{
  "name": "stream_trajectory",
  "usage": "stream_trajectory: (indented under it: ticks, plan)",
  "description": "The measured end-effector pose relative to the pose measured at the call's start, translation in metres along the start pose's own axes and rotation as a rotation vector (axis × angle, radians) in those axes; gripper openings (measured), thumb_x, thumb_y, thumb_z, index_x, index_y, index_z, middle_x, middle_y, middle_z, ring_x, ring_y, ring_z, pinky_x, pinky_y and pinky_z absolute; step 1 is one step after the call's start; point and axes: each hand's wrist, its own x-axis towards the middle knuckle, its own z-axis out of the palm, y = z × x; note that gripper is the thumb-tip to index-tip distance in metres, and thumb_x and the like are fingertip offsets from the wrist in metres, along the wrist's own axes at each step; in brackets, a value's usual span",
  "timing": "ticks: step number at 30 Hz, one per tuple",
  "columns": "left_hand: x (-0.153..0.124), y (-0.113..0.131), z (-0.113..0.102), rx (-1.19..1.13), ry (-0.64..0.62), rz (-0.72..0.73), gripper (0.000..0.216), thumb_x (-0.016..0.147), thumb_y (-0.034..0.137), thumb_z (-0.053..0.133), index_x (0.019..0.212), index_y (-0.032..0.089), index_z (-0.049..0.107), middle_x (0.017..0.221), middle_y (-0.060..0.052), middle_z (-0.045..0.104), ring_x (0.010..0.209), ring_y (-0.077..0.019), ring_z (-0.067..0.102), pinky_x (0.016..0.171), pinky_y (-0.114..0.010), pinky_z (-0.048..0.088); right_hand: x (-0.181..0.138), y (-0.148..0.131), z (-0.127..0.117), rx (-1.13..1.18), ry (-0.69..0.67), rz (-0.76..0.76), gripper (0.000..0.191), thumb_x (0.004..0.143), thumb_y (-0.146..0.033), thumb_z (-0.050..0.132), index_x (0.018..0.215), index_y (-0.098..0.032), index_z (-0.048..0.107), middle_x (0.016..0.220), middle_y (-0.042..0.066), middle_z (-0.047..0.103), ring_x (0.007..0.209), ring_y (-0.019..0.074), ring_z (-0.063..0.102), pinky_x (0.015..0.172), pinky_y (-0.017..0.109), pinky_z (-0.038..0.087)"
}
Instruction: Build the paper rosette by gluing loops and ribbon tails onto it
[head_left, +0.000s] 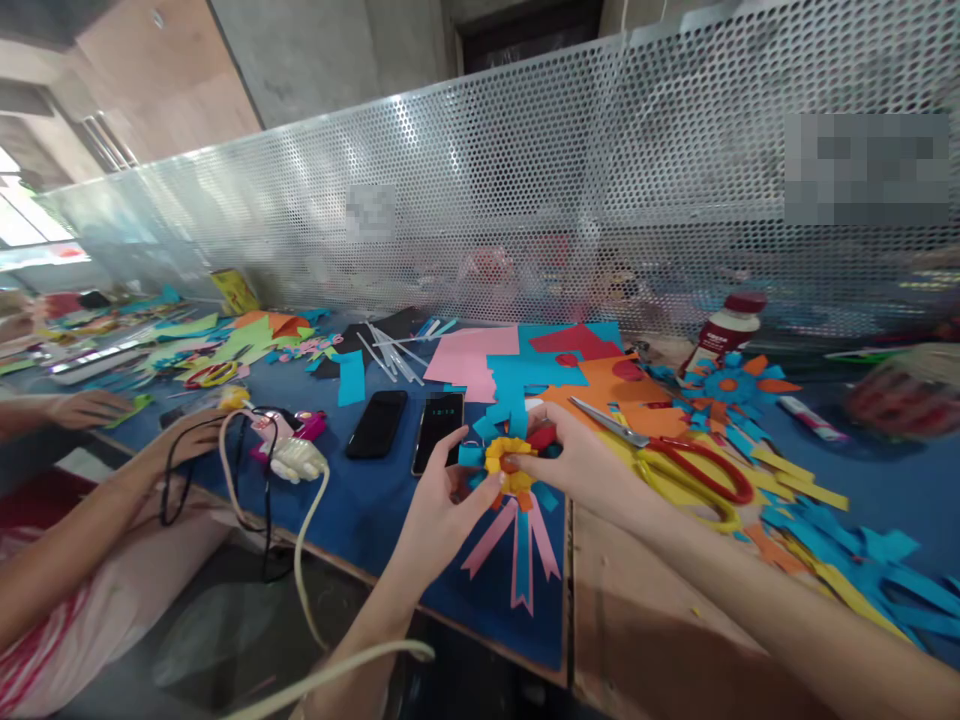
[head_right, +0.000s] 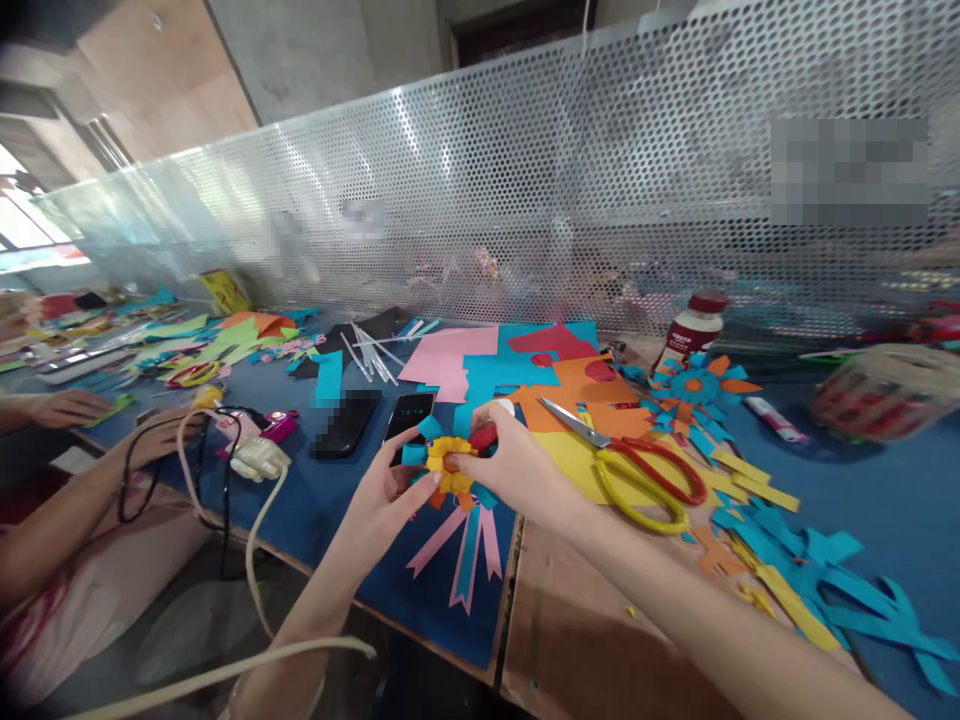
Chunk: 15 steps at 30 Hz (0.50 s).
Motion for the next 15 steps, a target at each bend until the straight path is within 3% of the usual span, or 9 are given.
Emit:
stream_trajectory:
  ticks: [4, 10, 15]
  plan:
    - [0.0002, 0.0001, 0.0034, 0.018, 0.007, 0.015, 0.070, 0.076, 0.035, 0.071, 0.135, 0.020, 0.037, 0.088, -0.006, 0.068, 0.078, -0.0196, 0.066, 0.066, -0.029, 0.052, 0.0004, 0.0008, 0.0006, -0.006, -0.002, -0.004, 0.029, 0.071, -0.031, 0.068, 0.091, -0.020, 0.050, 0.084, 0.001, 0.058, 0.076, 0.0165, 0.057, 0.067, 0.032, 0.047]
    - [0.0024, 0.0038, 0.0030, 0.065, 0.044, 0.024, 0.070, 0.075, 0.033, 0.071, 0.135, 0.020, 0.039, 0.084, -0.005, 0.069, 0.069, -0.0161, 0.064, 0.059, -0.024, 0.048, 0.0009, 0.0019, 0.0009, 0.002, 0.009, -0.015, 0.028, 0.072, -0.034, 0.068, 0.090, -0.021, 0.051, 0.086, 0.003, 0.059, 0.077, 0.0169, 0.057, 0.068, 0.033, 0.048]
    - [0.0025, 0.0033, 0.0025, -0.023, 0.050, 0.023, 0.077, 0.072, 0.036, 0.073, 0.137, 0.019, 0.036, 0.084, -0.005, 0.069, 0.074, -0.0185, 0.065, 0.063, -0.027, 0.052, -0.0006, 0.0004, 0.0018, 0.007, 0.017, -0.026, 0.027, 0.072, -0.032, 0.068, 0.091, -0.021, 0.052, 0.089, 0.004, 0.060, 0.079, 0.0178, 0.058, 0.068, 0.033, 0.048]
